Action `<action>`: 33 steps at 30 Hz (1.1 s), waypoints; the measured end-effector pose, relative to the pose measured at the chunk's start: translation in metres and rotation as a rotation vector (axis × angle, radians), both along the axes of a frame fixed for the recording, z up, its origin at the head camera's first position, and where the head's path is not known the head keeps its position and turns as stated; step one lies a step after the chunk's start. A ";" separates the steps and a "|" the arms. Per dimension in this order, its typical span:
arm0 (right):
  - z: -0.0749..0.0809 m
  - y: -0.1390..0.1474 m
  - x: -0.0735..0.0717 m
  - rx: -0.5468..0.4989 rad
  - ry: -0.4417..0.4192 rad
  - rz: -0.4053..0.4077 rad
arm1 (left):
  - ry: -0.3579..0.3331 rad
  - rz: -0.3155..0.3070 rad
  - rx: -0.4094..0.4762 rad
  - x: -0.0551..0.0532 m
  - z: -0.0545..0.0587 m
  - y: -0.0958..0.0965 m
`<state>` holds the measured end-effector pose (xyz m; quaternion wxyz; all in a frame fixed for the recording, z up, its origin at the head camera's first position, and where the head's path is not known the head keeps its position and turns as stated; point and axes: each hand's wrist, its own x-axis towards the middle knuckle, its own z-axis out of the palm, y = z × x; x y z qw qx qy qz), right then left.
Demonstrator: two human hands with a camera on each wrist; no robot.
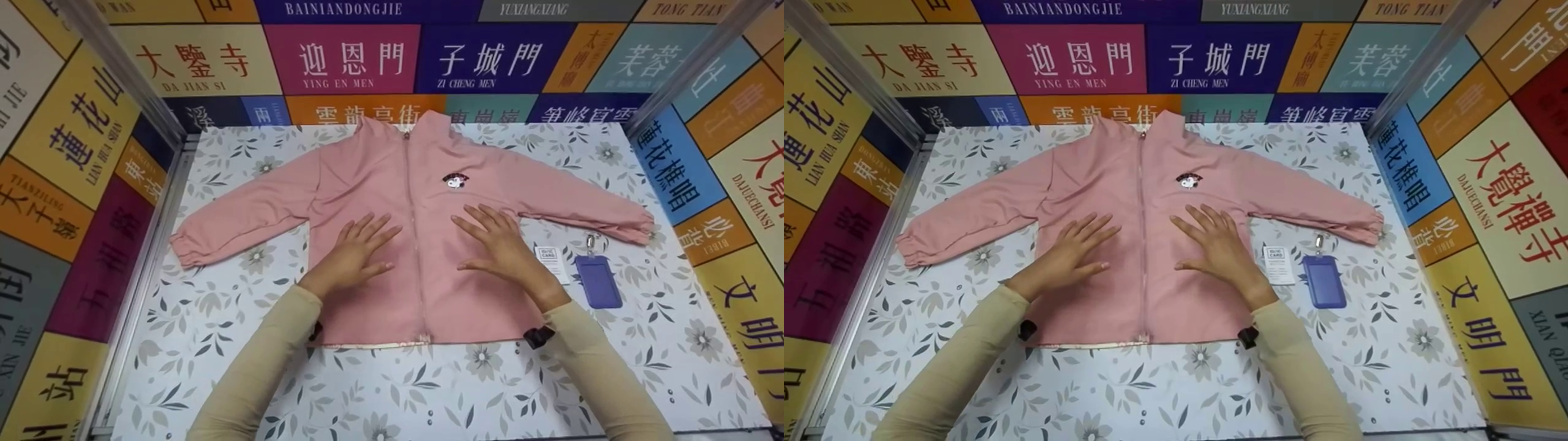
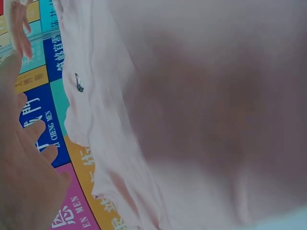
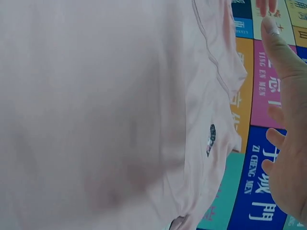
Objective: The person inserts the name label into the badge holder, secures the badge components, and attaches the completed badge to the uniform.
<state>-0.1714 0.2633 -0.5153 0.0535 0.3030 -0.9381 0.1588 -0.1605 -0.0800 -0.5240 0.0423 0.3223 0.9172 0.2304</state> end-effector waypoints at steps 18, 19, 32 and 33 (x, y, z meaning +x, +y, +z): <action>0.000 0.083 0.030 -0.295 0.001 -0.256 | -0.086 -0.064 0.191 -0.014 -0.007 0.088; 0.001 0.089 0.032 -0.303 -0.002 -0.271 | -0.092 -0.064 0.196 -0.014 -0.007 0.093; -0.001 0.150 0.064 -0.305 -0.122 -0.511 | -0.189 -0.092 0.305 -0.016 -0.003 0.155; -0.002 0.154 0.066 -0.306 -0.126 -0.525 | -0.195 -0.094 0.310 -0.016 -0.003 0.160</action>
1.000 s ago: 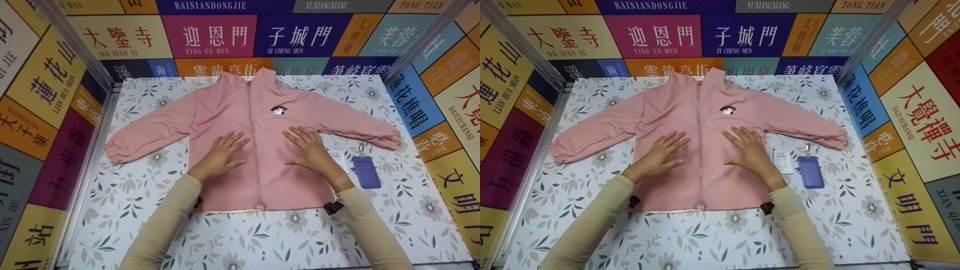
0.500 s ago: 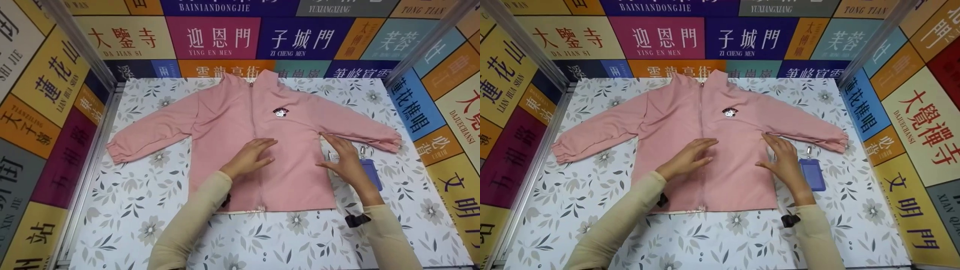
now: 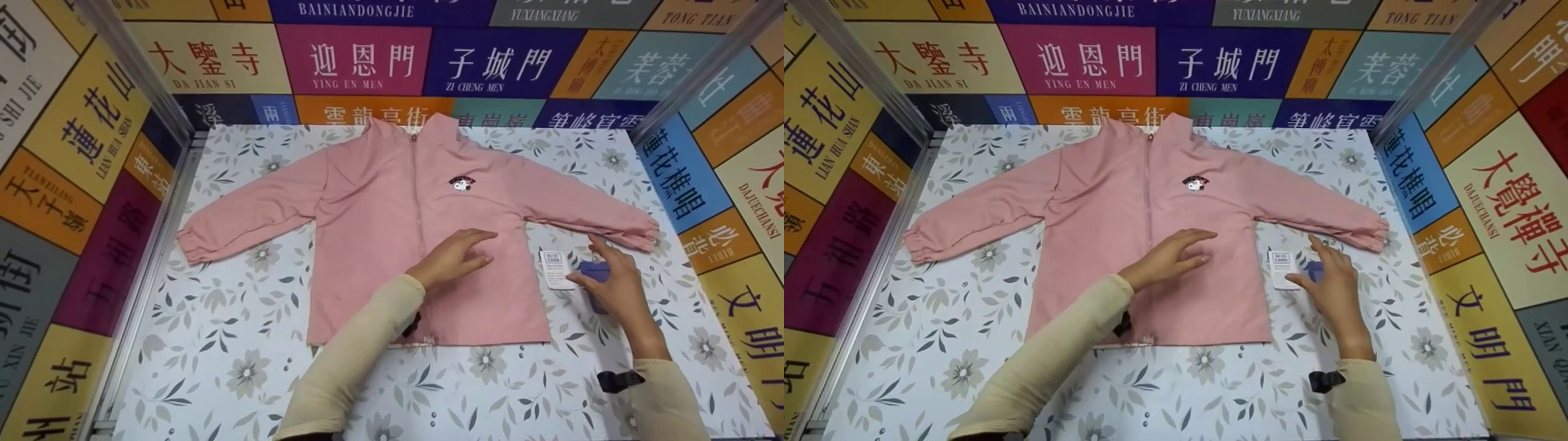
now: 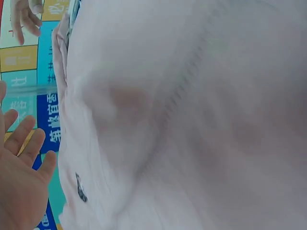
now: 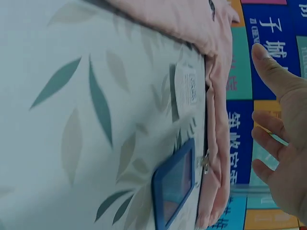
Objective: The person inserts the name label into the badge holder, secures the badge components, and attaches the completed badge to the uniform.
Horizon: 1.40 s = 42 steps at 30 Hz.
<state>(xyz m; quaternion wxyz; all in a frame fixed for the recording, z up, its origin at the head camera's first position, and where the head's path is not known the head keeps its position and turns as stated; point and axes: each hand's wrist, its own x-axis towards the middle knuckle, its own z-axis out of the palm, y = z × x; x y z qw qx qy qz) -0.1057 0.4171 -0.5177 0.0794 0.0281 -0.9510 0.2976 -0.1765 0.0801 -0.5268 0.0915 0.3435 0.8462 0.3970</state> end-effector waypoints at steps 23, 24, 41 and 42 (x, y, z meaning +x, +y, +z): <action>-0.013 0.059 0.031 0.063 -0.361 -0.188 | -0.101 -0.057 -0.014 0.021 0.001 0.088; -0.012 0.060 0.032 0.068 -0.375 -0.181 | -0.106 -0.062 -0.018 0.022 0.001 0.090; -0.007 0.069 0.034 0.154 -0.559 -0.189 | -0.074 -0.156 -0.060 0.038 -0.010 0.115; -0.006 0.069 0.035 0.156 -0.559 -0.189 | -0.078 -0.159 -0.059 0.039 -0.010 0.115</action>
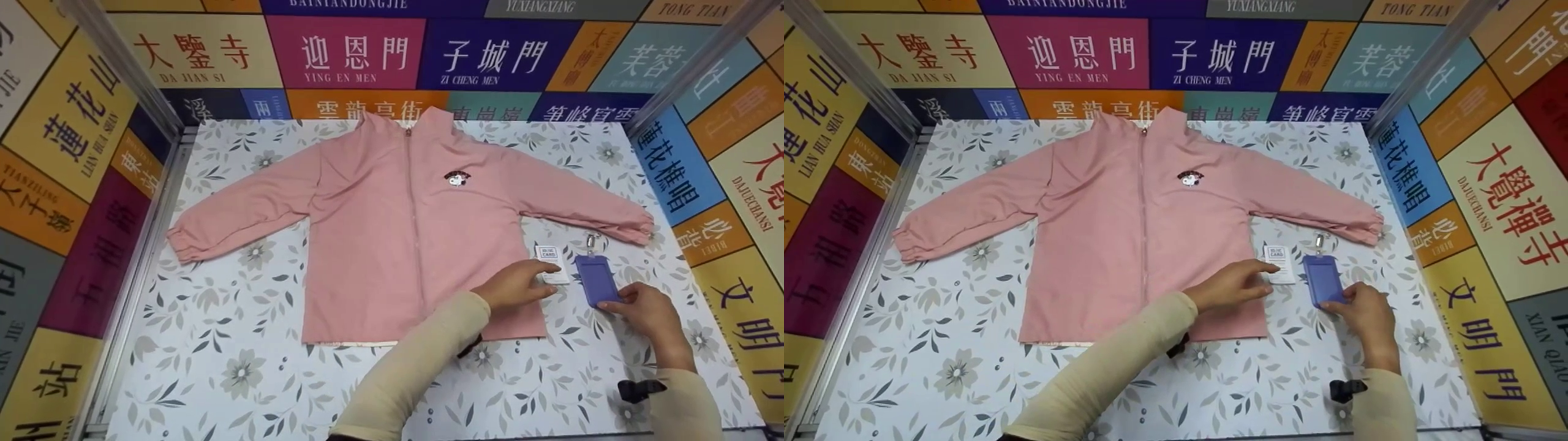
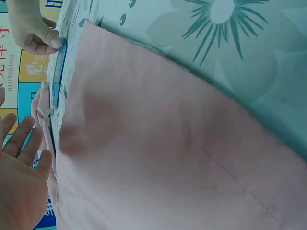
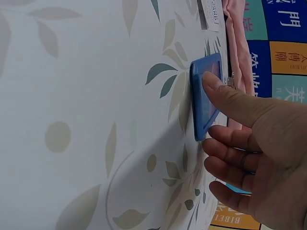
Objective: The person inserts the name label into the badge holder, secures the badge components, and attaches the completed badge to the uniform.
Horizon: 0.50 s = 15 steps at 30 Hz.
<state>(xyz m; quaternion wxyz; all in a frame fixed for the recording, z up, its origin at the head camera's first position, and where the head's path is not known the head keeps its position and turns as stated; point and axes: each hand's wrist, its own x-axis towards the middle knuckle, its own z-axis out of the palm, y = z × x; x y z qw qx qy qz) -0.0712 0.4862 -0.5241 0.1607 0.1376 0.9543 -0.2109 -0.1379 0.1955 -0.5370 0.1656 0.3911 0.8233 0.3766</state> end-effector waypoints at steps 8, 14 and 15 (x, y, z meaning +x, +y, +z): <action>-0.001 0.002 0.002 0.011 -0.001 -0.012 | 0.009 -0.009 -0.010 0.003 -0.002 0.005; 0.000 0.003 -0.001 0.013 -0.041 -0.020 | 0.010 -0.010 -0.007 0.005 -0.004 0.008; 0.001 0.003 -0.002 0.011 -0.053 -0.022 | 0.010 -0.010 -0.005 0.005 -0.004 0.008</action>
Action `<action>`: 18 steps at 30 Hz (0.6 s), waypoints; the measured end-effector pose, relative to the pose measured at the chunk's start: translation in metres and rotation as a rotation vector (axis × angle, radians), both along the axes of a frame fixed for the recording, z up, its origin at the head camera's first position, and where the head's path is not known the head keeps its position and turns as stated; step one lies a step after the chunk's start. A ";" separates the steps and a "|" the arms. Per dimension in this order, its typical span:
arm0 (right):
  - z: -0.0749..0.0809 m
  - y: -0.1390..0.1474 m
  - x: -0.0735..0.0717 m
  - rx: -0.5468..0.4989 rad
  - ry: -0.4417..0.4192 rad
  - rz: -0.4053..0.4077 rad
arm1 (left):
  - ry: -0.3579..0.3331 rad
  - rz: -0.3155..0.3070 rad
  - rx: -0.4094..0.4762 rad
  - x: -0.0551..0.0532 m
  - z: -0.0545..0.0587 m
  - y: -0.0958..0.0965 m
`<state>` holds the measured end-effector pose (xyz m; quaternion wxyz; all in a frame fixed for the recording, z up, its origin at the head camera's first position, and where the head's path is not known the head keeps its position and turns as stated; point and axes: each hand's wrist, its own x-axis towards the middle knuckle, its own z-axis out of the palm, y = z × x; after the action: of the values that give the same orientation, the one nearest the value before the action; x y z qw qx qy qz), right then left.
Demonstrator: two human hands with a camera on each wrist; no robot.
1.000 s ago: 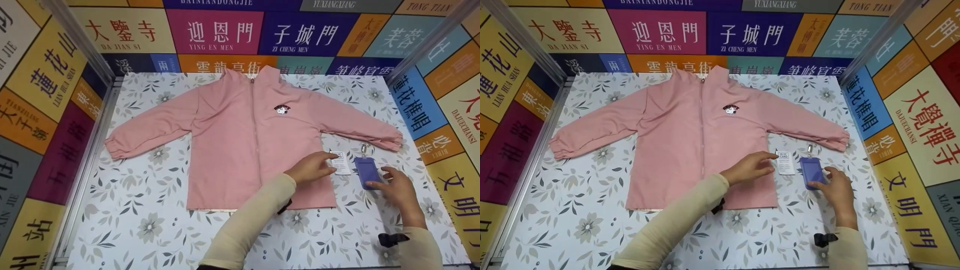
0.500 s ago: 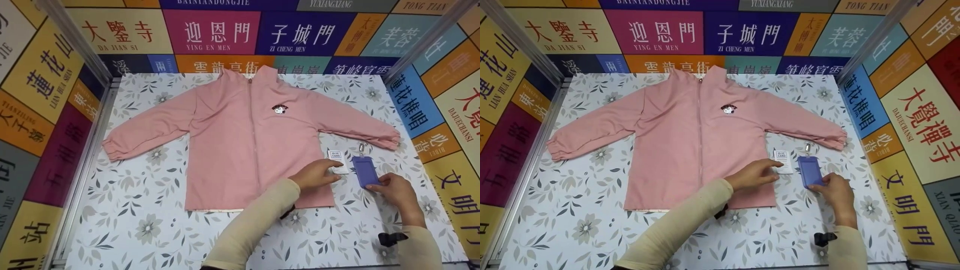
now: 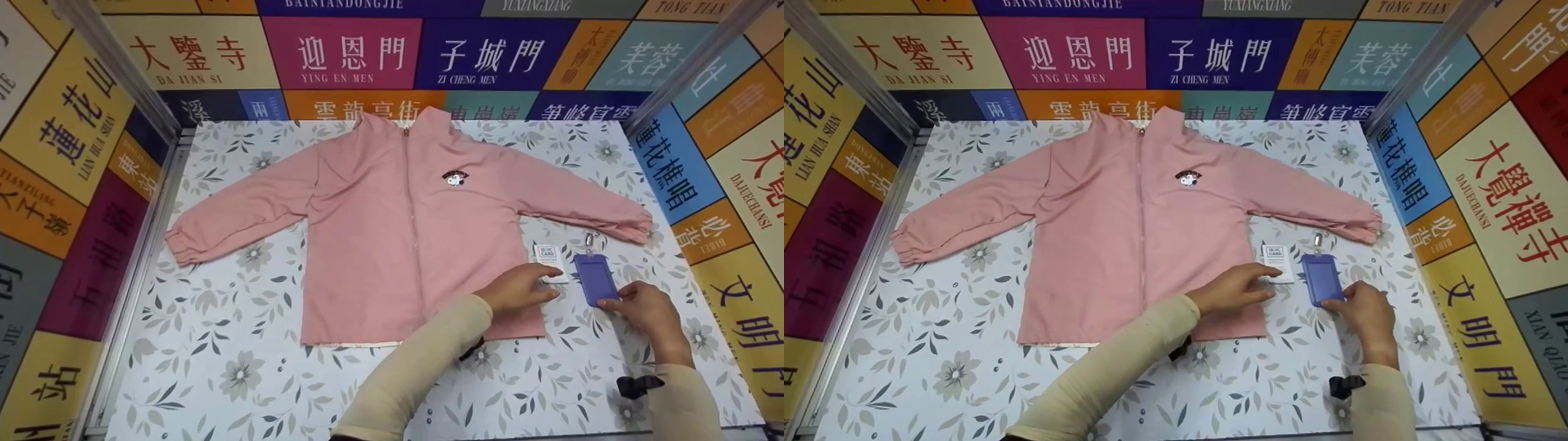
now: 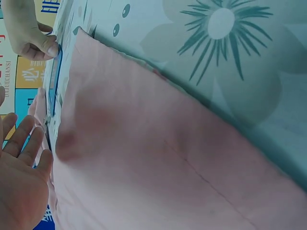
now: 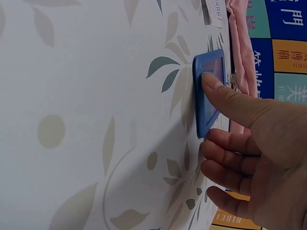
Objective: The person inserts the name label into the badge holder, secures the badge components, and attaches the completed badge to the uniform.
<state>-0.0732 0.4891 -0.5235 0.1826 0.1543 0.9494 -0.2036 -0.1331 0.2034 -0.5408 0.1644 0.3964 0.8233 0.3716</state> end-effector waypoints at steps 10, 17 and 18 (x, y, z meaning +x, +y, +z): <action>-0.001 0.002 -0.004 -0.039 -0.052 -0.019 | 0.021 -0.017 -0.016 0.001 -0.001 0.001; -0.004 0.005 -0.004 -0.071 -0.050 -0.028 | 0.012 -0.012 -0.005 0.001 -0.002 -0.001; -0.004 0.005 -0.004 -0.071 -0.047 -0.033 | 0.009 -0.010 -0.003 0.001 -0.002 -0.001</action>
<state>-0.0769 0.4942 -0.5277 0.2069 0.1682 0.9344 -0.2362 -0.1320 0.2020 -0.5428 0.1630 0.4021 0.8225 0.3677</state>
